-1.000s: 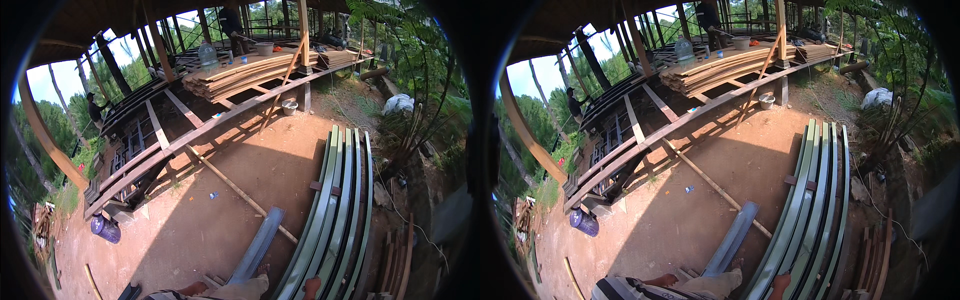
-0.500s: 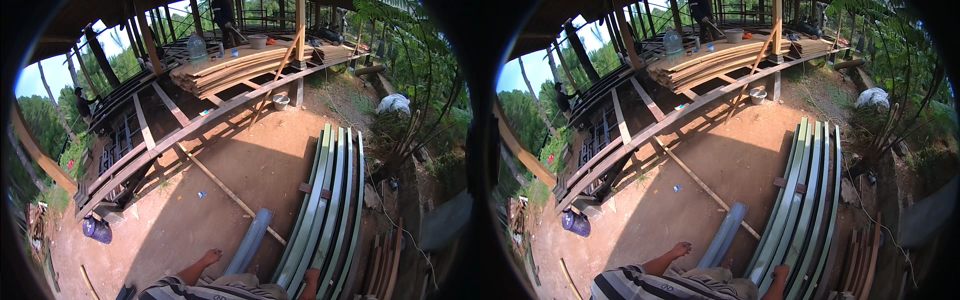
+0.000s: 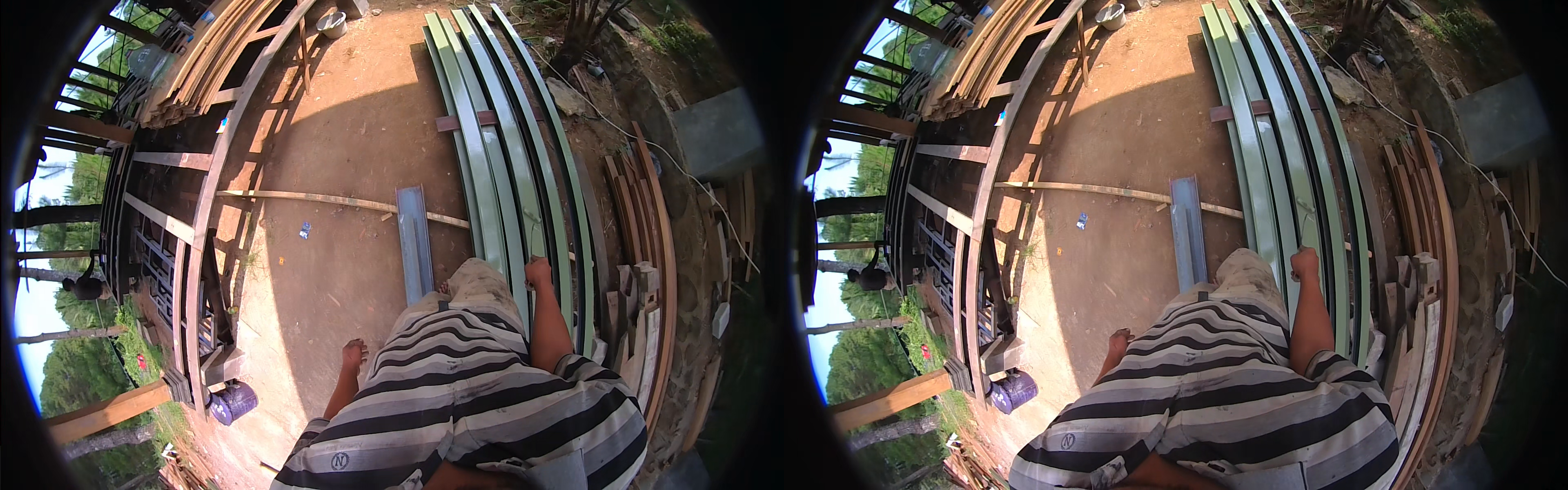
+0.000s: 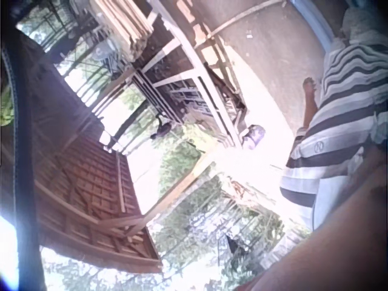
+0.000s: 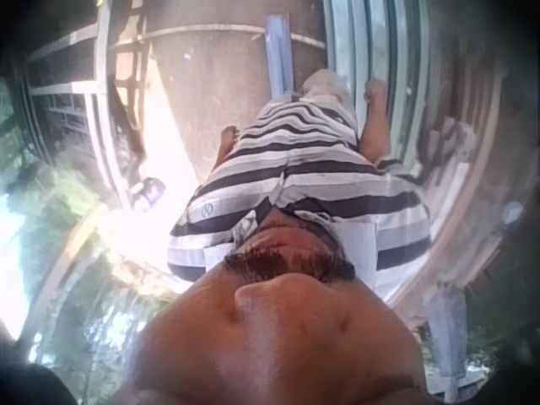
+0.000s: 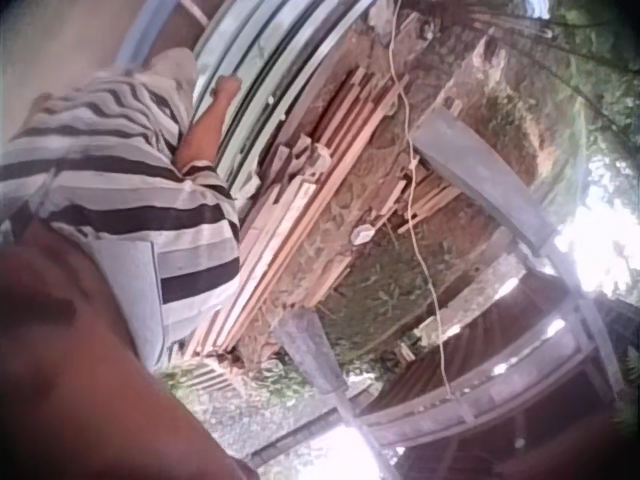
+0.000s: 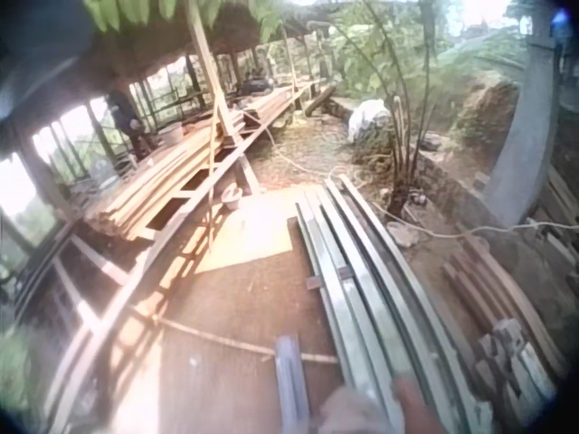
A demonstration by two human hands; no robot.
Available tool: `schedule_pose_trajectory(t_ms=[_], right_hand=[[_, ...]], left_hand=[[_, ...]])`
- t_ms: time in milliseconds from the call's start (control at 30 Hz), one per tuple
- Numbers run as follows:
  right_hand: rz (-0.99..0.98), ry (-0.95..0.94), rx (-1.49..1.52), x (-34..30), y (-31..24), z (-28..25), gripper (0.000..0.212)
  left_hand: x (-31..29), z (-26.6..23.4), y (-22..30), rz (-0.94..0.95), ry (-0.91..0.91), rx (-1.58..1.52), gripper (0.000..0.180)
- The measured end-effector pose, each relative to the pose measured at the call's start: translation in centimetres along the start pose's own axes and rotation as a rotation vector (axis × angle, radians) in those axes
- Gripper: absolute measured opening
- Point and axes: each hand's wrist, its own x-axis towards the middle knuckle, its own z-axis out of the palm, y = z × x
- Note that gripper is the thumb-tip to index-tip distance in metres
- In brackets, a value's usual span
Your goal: The person paints several long metal beams with a paint roller, moving along their length to cover the top surfaces.
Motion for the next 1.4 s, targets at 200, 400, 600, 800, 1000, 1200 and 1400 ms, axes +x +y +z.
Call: schedule_pose_trajectory(t_ms=[200,400,600,800,1000,1200,1400], right_hand=[[0.028,-0.111,-0.060,-1.5,-2.1,-0.6,0.037],[0.105,-0.152,-0.126,0.1,-3.6,-3.1,0.044],[0.103,-0.194,-0.201,4.0,-4.0,-4.1,0.047],[0.154,-0.150,-0.117,2.6,-6.5,-5.3,0.048],[0.087,-0.058,-0.164,-2.9,7.1,1.4,0.062],[0.193,-0.072,-0.185,-3.4,6.9,9.9,0.072],[0.151,-0.036,-0.119,5.4,-3.9,11.2,0.066]], left_hand=[[0.4,-0.2,0.9,0.052,-0.029,-0.056,0.039],[1.6,3.2,7.3,0.014,-0.051,0.049,0.046],[6.1,4.8,11.1,-0.022,-0.071,0.071,0.042],[11.2,7.7,19.4,-0.022,-0.089,0.096,0.048],[12.3,12.9,32.4,0.129,-0.179,0.308,0.052],[16.7,11.9,39.6,0.177,-0.233,0.640,0.049],[25.0,7.5,46.3,0.110,-0.325,0.799,0.050]])
